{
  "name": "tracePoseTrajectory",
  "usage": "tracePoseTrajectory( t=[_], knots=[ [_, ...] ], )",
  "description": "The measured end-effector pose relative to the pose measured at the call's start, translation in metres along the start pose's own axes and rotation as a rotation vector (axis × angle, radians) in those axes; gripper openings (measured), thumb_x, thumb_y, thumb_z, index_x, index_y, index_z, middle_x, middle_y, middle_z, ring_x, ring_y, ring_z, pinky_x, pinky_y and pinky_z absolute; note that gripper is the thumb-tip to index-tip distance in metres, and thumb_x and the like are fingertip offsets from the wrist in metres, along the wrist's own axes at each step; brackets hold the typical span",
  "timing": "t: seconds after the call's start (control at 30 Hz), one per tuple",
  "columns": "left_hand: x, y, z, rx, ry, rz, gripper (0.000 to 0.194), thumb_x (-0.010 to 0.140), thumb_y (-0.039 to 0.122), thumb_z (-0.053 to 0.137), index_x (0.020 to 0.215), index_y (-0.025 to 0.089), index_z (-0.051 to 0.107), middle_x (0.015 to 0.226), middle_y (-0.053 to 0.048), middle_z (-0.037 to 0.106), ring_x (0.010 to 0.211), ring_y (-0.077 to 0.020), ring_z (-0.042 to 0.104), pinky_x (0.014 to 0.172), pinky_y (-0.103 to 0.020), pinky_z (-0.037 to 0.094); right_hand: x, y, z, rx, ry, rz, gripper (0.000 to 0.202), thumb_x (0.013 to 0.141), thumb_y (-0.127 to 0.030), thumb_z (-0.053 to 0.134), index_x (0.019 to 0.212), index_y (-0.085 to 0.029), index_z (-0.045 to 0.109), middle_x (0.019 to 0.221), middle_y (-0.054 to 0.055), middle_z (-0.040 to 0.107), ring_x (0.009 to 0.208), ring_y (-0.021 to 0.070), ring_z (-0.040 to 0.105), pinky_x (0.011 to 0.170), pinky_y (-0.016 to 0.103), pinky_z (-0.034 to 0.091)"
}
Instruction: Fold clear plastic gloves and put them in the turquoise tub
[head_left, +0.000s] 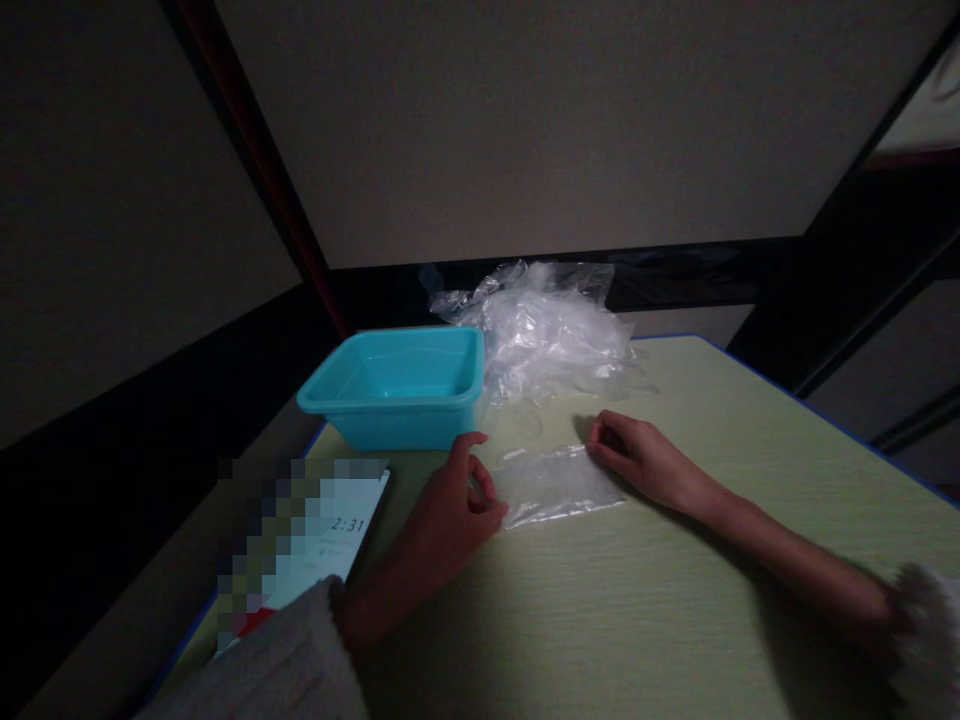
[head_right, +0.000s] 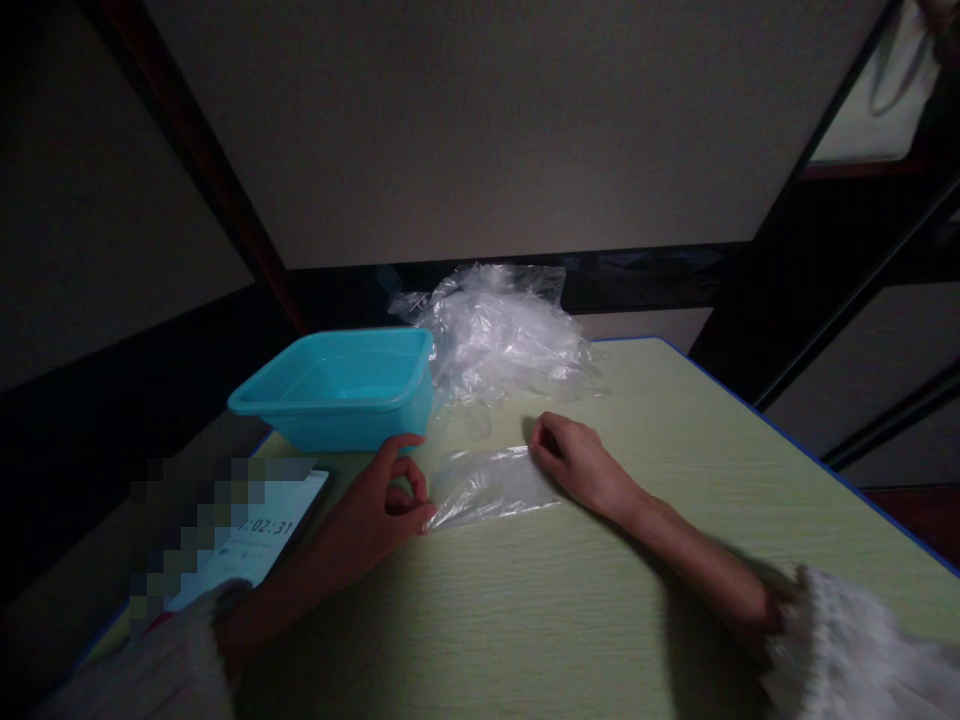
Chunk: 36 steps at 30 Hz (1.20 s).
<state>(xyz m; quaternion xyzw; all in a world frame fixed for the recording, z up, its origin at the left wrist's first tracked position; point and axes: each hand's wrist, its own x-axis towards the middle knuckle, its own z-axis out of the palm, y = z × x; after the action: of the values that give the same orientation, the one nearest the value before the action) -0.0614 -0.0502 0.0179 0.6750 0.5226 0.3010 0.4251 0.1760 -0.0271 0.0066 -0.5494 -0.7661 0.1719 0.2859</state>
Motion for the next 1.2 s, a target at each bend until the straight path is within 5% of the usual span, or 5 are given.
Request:
tracePoseTrajectory(
  t=[0.5, 0.63, 0.77, 1.03, 1.2],
  knots=[
    [0.0, 0.009, -0.005, 0.103, 0.078, -0.042, 0.044, 0.073, 0.003, 0.051, 0.111, 0.02, 0.036, 0.082, 0.005, 0.051, 0.055, -0.0081, 0.054, 0.05, -0.02, 0.038, -0.009, -0.008, 0.001, -0.101, 0.149, -0.152, 0.012, 0.084, -0.018, 0.038, 0.083, -0.018, 0.05, 0.08, 0.01, 0.06, 0.072, 0.0207, 0.058, 0.064, 0.034, 0.048],
    [-0.003, 0.016, -0.007, 0.1, 0.113, -0.04, 0.04, 0.074, 0.005, 0.05, 0.11, 0.019, 0.038, 0.086, 0.004, 0.053, 0.058, -0.0084, 0.055, 0.052, -0.02, 0.04, -0.02, -0.028, 0.001, -0.158, 0.011, -0.278, 0.028, 0.09, -0.021, 0.035, 0.109, -0.015, 0.054, 0.108, 0.015, 0.061, 0.099, 0.0238, 0.059, 0.086, 0.041, 0.049],
    [-0.005, 0.018, -0.007, 0.132, 0.144, 0.017, 0.037, 0.073, 0.007, 0.05, 0.107, 0.019, 0.041, 0.081, 0.004, 0.054, 0.06, -0.01, 0.056, 0.054, -0.021, 0.042, -0.029, -0.032, 0.011, -0.332, -0.171, -0.328, 0.049, 0.094, -0.036, 0.034, 0.133, -0.008, 0.041, 0.14, 0.019, 0.039, 0.129, 0.0288, 0.037, 0.104, 0.05, 0.033],
    [-0.002, 0.003, -0.003, 0.238, 0.157, 0.166, 0.032, 0.074, 0.009, 0.048, 0.104, 0.019, 0.047, 0.083, 0.001, 0.056, 0.07, -0.0141, 0.057, 0.066, -0.028, 0.048, -0.029, -0.025, 0.015, -0.444, -0.316, -0.287, 0.067, 0.094, -0.047, 0.025, 0.139, 0.003, 0.027, 0.146, 0.023, 0.02, 0.135, 0.0294, 0.018, 0.109, 0.047, 0.024],
    [-0.01, -0.005, 0.0, 0.425, 0.082, 0.364, 0.036, 0.078, 0.014, 0.047, 0.114, 0.017, 0.046, 0.115, -0.009, 0.056, 0.107, -0.0219, 0.054, 0.093, -0.04, 0.043, -0.031, -0.025, 0.016, -0.44, -0.293, -0.302, 0.066, 0.094, -0.047, 0.026, 0.14, 0.001, 0.027, 0.146, 0.023, 0.021, 0.135, 0.0286, 0.017, 0.109, 0.045, 0.024]
  ],
)
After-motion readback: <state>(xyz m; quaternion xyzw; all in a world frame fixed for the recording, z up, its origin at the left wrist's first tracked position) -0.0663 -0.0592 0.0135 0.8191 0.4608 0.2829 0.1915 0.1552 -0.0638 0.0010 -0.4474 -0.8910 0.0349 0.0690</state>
